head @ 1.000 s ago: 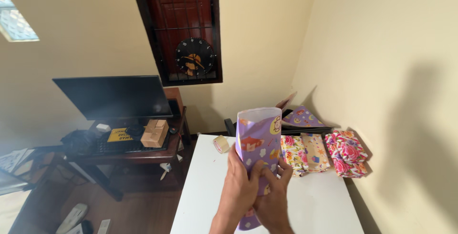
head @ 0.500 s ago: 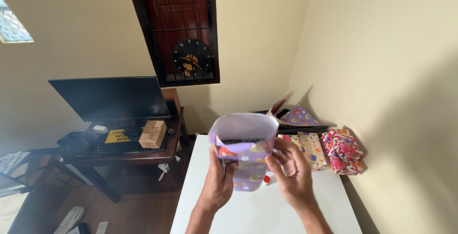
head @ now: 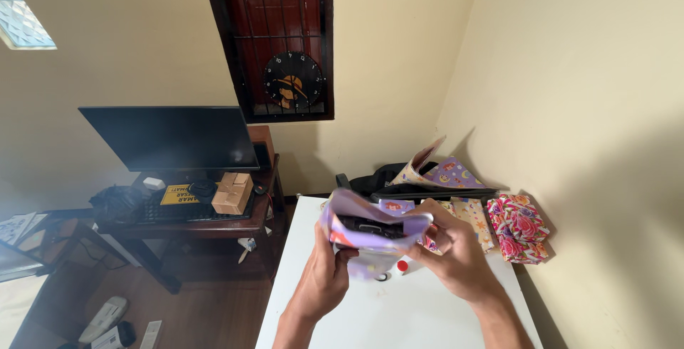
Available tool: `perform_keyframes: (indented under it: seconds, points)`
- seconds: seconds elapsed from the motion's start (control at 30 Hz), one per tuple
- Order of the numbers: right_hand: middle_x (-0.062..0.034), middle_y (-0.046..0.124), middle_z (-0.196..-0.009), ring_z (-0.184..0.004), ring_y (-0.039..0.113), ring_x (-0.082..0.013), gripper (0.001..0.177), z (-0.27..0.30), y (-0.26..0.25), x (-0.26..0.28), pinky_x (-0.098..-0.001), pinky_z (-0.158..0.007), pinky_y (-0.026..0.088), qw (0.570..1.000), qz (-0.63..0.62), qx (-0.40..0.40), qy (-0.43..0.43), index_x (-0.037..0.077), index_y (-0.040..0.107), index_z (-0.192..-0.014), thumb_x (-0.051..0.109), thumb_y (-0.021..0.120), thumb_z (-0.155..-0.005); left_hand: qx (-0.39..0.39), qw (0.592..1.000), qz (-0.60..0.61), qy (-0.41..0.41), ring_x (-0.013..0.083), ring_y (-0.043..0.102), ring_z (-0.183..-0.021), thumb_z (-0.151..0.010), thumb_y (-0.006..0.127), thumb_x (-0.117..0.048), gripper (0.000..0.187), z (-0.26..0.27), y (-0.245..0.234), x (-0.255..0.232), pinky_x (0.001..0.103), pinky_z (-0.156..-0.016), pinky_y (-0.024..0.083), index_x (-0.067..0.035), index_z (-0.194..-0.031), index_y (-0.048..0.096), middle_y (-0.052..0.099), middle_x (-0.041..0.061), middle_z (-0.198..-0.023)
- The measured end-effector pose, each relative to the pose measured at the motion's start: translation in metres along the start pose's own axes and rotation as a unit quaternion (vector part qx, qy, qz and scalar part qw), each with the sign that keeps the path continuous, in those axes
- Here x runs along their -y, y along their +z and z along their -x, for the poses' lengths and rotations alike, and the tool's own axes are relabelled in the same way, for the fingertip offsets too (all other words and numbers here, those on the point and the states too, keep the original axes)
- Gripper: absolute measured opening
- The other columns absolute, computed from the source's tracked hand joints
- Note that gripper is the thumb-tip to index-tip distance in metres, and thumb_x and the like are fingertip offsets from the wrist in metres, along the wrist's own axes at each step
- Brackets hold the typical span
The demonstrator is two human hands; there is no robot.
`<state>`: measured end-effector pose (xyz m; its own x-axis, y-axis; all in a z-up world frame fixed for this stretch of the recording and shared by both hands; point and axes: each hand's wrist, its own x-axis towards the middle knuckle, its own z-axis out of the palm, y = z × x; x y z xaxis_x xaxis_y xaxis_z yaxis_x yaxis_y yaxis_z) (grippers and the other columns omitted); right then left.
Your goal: The person wraps a small rectangular box with purple patterned wrapping paper. They use scissors to cut the paper and clear tape to secure the folds, then fold the ends to complete the wrapping.
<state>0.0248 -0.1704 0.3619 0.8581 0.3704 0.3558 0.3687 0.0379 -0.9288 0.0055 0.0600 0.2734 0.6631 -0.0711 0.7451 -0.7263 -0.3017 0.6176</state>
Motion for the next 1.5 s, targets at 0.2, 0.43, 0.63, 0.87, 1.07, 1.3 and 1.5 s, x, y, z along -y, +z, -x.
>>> perform_keyframes:
  seconds: [0.2,0.43,0.63,0.87,1.07,1.3,1.5]
  points:
    - [-0.0139,0.068,-0.123,-0.116,0.064,-0.0177,0.052,-0.011,0.012,0.001,-0.0354,-0.099,0.052,0.995,-0.086,-0.048,-0.001,0.001,0.057,-0.134,0.016,0.077,-0.088,0.016,0.967,0.113,-0.23,0.0237,0.064,-0.103,-0.092,0.045,0.016,0.075,-0.003,-0.01,-0.02,0.033,-0.094,0.054,-0.004,-0.159,0.019,0.062,0.019,-0.123]
    - [-0.0111,0.058,-0.138,-0.133,0.055,-0.0303,0.043,-0.035,0.037,0.054,-0.0421,-0.111,0.047,0.892,0.367,-0.029,-0.263,0.015,0.066,-0.131,0.019,0.077,-0.09,0.053,0.977,-0.134,-0.159,0.0353,0.053,-0.117,-0.08,0.052,0.018,0.086,-0.015,-0.021,-0.025,0.046,-0.103,0.044,-0.008,-0.158,0.027,0.051,0.02,-0.132]
    - [-0.0078,0.064,-0.099,-0.099,0.062,-0.0207,0.046,-0.062,0.073,0.084,-0.0419,-0.093,0.045,0.848,0.526,0.016,-0.062,0.023,0.072,-0.128,0.033,0.082,-0.084,0.073,0.972,-0.179,-0.131,0.036,0.053,-0.113,-0.079,0.056,0.016,0.087,-0.019,-0.032,-0.007,0.05,-0.099,0.04,-0.005,-0.158,0.026,0.05,0.02,-0.128]
    - [-0.0057,0.079,-0.085,-0.066,0.074,-0.0218,0.042,-0.084,0.1,0.067,-0.0355,-0.061,0.055,0.934,0.348,0.018,0.081,0.016,0.069,-0.128,0.02,0.073,-0.086,0.035,0.983,-0.158,-0.091,0.0352,0.054,-0.106,-0.083,0.058,0.013,0.082,-0.013,-0.044,0.019,0.048,-0.096,0.042,-0.005,-0.157,0.026,0.053,0.019,-0.121]
    - [-0.0096,0.08,-0.092,-0.074,0.076,-0.0229,0.041,-0.097,0.095,0.056,-0.036,-0.063,0.056,0.92,0.391,0.027,0.021,0.012,0.065,-0.126,0.013,0.073,-0.086,0.019,0.992,-0.12,-0.02,0.0367,0.056,-0.11,-0.08,0.059,0.017,0.08,-0.011,-0.045,0.03,0.046,-0.094,0.045,-0.012,-0.15,0.031,0.053,0.018,-0.123]
    - [-0.0087,0.08,-0.089,-0.071,0.077,-0.0235,0.084,-0.1,0.111,0.089,-0.0367,-0.065,0.058,0.915,0.385,0.065,0.099,0.019,0.044,-0.146,0.02,0.085,-0.074,0.002,0.99,-0.144,0.0,0.0378,0.057,-0.108,-0.078,0.057,0.021,0.076,-0.012,-0.046,0.035,0.048,-0.091,0.048,-0.012,-0.142,0.031,0.05,0.02,-0.127]
    - [-0.005,0.08,-0.091,-0.076,0.075,-0.0275,0.088,-0.102,0.112,0.098,-0.0406,-0.069,0.056,0.869,0.463,0.087,0.15,0.029,0.035,-0.158,0.017,0.078,-0.082,-0.011,0.996,-0.074,-0.04,0.0358,0.058,-0.107,-0.077,0.052,0.026,0.083,-0.009,-0.051,0.04,0.04,-0.087,0.06,-0.012,-0.146,0.025,0.049,0.02,-0.126]
